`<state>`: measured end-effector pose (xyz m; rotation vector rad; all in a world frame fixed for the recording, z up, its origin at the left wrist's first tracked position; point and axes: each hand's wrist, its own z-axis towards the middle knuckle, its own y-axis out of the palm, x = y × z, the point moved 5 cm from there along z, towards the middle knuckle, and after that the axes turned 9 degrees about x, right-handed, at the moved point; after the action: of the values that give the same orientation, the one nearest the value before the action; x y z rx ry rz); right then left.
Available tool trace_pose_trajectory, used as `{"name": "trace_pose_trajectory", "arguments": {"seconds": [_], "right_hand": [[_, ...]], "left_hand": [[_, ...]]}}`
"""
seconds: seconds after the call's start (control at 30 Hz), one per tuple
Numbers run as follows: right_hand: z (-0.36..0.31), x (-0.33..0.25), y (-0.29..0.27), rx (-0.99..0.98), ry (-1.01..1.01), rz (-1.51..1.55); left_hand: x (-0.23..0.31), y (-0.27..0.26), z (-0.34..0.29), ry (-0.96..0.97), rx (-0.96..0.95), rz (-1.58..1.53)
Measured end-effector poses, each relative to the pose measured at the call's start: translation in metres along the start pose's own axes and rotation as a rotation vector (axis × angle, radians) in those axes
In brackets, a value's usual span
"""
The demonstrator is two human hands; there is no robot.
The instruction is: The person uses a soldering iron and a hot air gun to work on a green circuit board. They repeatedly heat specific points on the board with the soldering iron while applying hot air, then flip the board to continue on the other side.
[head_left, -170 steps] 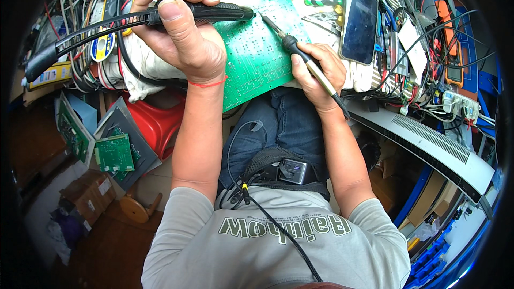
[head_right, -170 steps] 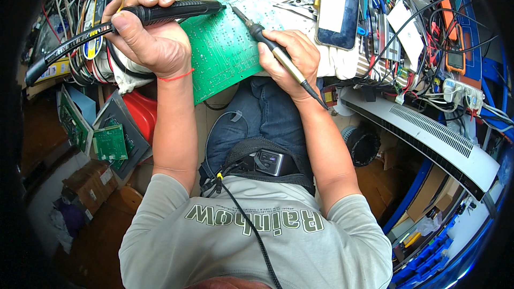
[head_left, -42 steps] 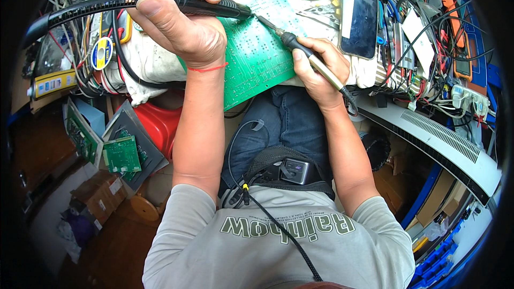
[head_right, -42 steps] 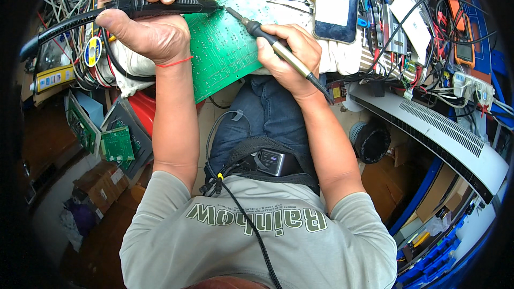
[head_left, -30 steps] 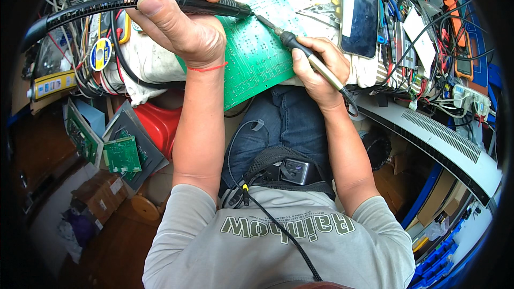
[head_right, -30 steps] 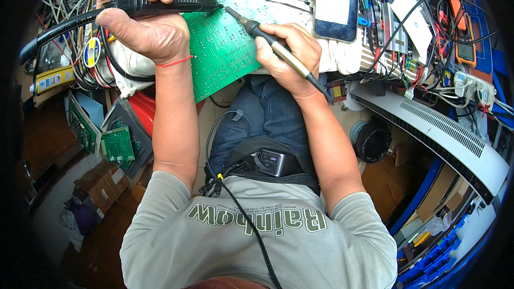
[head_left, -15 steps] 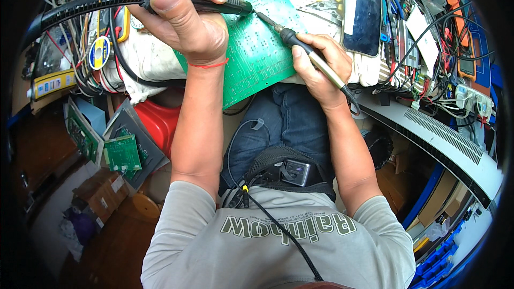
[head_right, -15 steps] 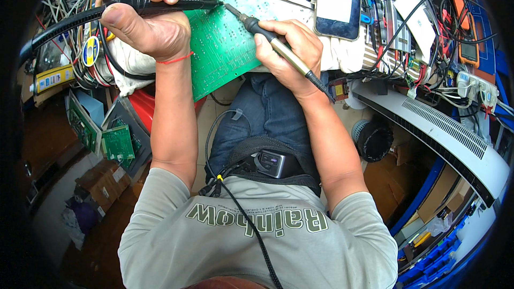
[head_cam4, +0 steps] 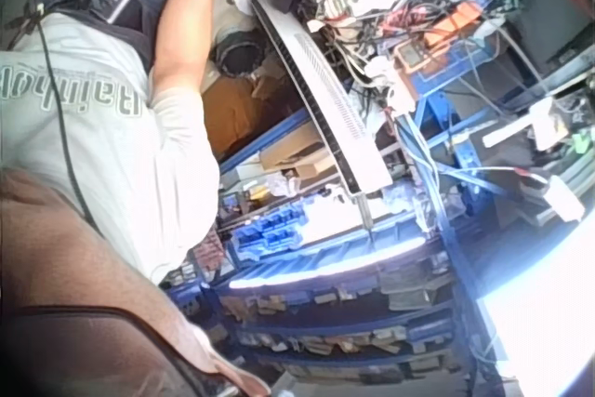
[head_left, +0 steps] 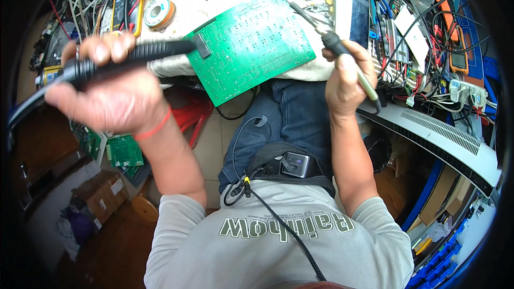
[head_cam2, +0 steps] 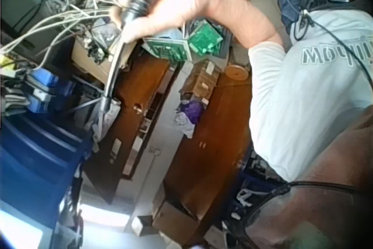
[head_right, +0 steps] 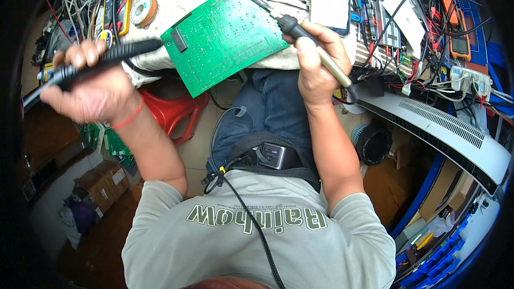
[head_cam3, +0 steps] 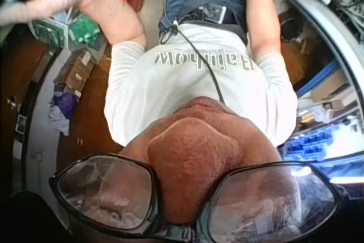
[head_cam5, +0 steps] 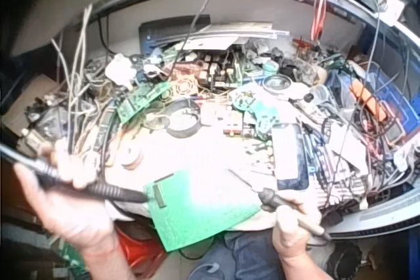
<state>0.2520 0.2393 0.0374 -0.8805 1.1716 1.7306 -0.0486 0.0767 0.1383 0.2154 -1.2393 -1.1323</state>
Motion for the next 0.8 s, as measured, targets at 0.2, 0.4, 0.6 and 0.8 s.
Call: {"name": "trace_pose_trajectory", "arguments": {"seconds": [0.2,0.4,0.6,0.8], "right_hand": [[0.000,-0.054,0.005,0.011,0.136,0.123],[-0.008,-0.097,0.028,-0.225,0.384,0.087],[-0.031,-0.136,0.046,-0.418,0.582,-0.100],[-0.043,-0.151,0.055,-0.565,0.159,-0.212]], "left_hand": [[-0.001,-0.017,-0.096,-0.144,-0.103,0.507],[-0.035,0.004,-0.142,-0.048,-0.679,1.095],[-0.041,0.043,-0.149,0.040,-0.868,1.139],[-0.019,0.093,-0.163,0.166,-1.024,1.081]]}}
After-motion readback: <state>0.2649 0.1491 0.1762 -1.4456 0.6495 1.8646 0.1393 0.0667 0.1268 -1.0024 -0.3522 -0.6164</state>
